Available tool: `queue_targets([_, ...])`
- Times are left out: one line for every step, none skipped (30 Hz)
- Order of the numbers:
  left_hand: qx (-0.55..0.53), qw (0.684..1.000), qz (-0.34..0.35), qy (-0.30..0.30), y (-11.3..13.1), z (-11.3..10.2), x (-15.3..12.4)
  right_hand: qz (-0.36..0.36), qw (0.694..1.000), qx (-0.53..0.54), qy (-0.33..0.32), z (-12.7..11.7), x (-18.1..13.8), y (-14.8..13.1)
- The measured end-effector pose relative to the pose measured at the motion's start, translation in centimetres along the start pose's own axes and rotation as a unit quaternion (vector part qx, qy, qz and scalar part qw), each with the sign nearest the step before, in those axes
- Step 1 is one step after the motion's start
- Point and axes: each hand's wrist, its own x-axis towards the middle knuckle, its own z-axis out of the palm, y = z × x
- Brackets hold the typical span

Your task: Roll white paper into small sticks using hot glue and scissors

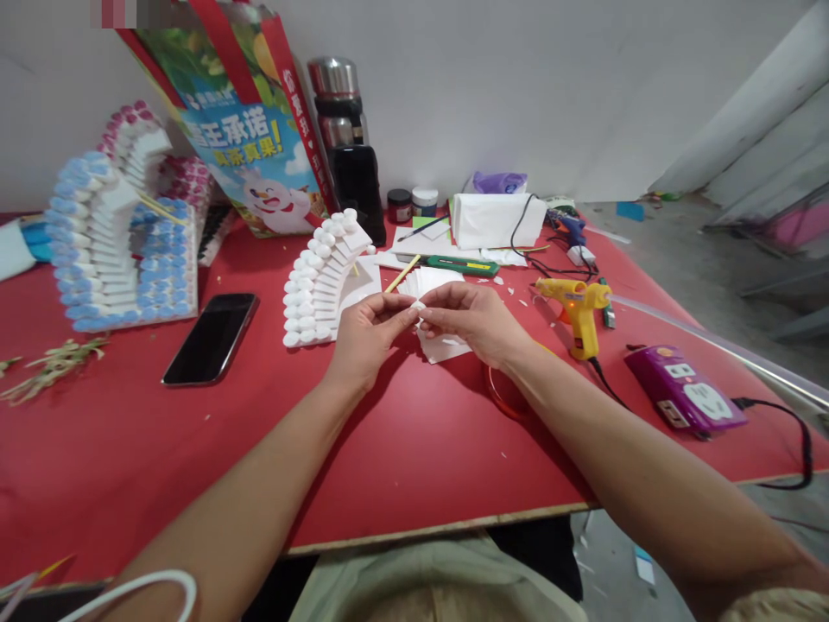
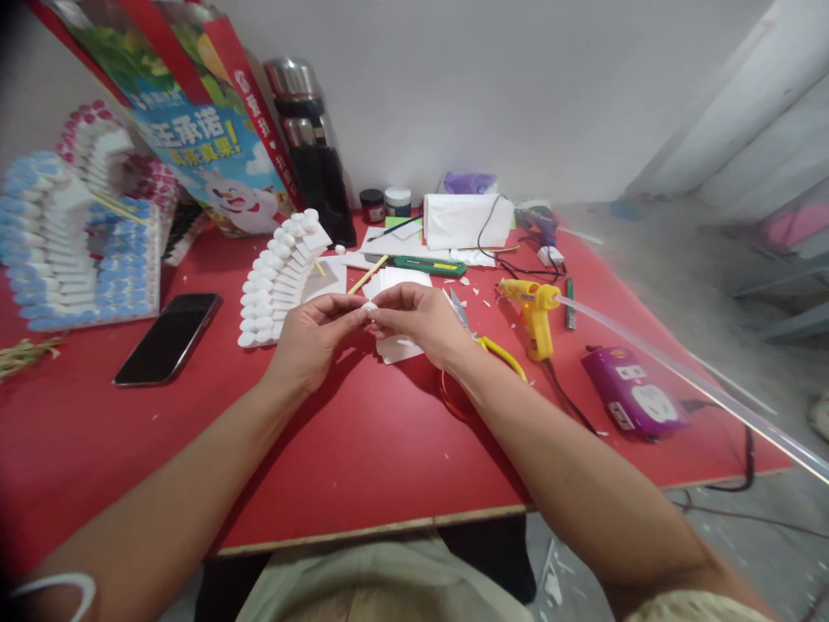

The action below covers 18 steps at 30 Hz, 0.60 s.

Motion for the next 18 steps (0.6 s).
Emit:
queue_targets([0.007,1.000,0.002,0.002,0.10,0.04,-0.05,0.005,1.000,0.005,0.000,-0.07,0.03,0.08])
queue_targets([0.013,1.000,0.005,0.002,0.20,0.07,-0.10,0.009,1.000,0.008,0.000,-0.15,0.07,0.17])
queue_targets([0.019,1.000,0.010,0.002,0.28,0.10,-0.14,0.014,1.000,0.009,0.001,-0.24,0.13,0.26])
queue_targets([0.024,1.000,0.016,0.001,0.32,0.12,-0.17,0.020,1.000,0.007,0.001,-0.32,0.19,0.35])
queue_targets([0.031,0.999,0.022,0.000,0.33,0.12,-0.18,0.026,1.000,0.004,0.000,-0.40,0.24,0.43])
queue_targets([0.039,0.999,0.029,0.000,0.29,0.12,-0.18,0.030,1.000,0.000,-0.001,-0.46,0.28,0.50])
queue_targets([0.049,0.998,0.036,0.002,0.22,0.12,-0.19,0.030,1.000,-0.004,-0.002,-0.49,0.30,0.54])
queue_targets([0.059,0.997,0.043,0.007,0.13,0.12,-0.20,0.025,1.000,-0.008,-0.001,-0.49,0.30,0.55])
queue_targets([0.069,0.996,0.050,0.011,0.03,0.13,-0.23,0.018,1.000,-0.013,0.000,-0.46,0.28,0.54])
queue_targets([0.080,0.995,0.055,0.016,-0.06,0.16,-0.28,0.008,1.000,-0.019,0.002,-0.39,0.24,0.52])
queue_targets([0.091,0.994,0.060,0.020,-0.13,0.20,-0.36,-0.002,1.000,-0.025,0.005,-0.30,0.18,0.49])
queue_targets([0.103,0.992,0.064,0.023,-0.18,0.26,-0.45,-0.010,0.999,-0.033,0.008,-0.19,0.11,0.45])
queue_targets([0.114,0.991,0.067,0.026,-0.21,0.33,-0.56,-0.015,0.999,-0.040,0.011,-0.08,0.04,0.42])
queue_targets([0.126,0.989,0.070,0.029,-0.23,0.40,-0.68,-0.018,0.999,-0.047,0.014,0.03,-0.03,0.41])
queue_targets([0.137,0.987,0.074,0.034,-0.23,0.47,-0.78,-0.019,0.998,-0.052,0.017,0.13,-0.08,0.42])
queue_targets([0.146,0.986,0.077,0.038,-0.22,0.53,-0.87,-0.018,0.998,-0.054,0.019,0.20,-0.11,0.43])
queue_targets([0.153,0.984,0.078,0.042,-0.22,0.59,-0.93,-0.015,0.998,-0.055,0.021,0.24,-0.12,0.46])
queue_targets([0.154,0.984,0.077,0.043,-0.21,0.64,-0.95,-0.011,0.998,-0.052,0.024,0.23,-0.09,0.49])
